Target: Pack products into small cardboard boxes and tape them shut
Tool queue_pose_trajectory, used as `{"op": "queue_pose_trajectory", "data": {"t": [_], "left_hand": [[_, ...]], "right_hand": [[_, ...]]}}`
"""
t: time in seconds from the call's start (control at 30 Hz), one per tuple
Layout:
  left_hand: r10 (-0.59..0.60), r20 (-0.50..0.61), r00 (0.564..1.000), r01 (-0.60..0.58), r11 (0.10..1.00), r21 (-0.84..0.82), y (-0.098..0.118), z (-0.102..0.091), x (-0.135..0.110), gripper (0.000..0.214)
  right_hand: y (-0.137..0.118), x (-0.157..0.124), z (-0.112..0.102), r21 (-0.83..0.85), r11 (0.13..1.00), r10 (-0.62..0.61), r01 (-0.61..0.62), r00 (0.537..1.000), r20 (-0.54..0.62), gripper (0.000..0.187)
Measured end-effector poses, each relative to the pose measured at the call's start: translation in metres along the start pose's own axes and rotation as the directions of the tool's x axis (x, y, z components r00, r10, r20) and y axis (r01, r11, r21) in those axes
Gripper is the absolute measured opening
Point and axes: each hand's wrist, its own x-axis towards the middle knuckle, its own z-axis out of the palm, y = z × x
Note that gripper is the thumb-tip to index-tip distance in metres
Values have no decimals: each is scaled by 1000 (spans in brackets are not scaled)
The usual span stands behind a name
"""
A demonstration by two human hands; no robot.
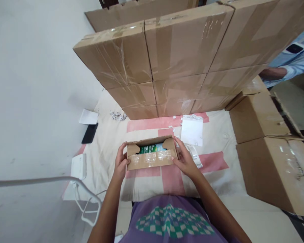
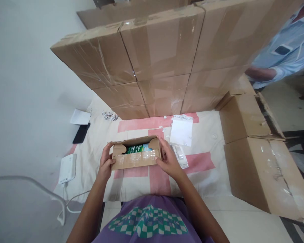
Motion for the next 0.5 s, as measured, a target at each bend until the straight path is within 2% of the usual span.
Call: {"op": "queue_pose_trajectory", "data": {"t": [0.07,0.2,0.3,0.4,0.5], "left_hand": [[72,39,997,-74,996,54,-1,-3,2,54],[122,91,988,-134,981,144,1,-2,4,23],[121,47,992,-129,967,222,8,5,4,22],[24,5,1000,-24,973,231,16,12,6,27],[-77,15,997,72,978,196,24,15,8,30]], "right_hand": [[-6,2,-1,-59,997,-45,44,999,-17,75],[-20,4,-6,-230,966,-127,121,992,-12,39],[-36,6,-8,-392,913,-113,114,993,24,29],[-55,8,-8,-564,824,-28,54,998,55,29],[-69,10,-8,-706,708,67,18,993,92,32]]}}
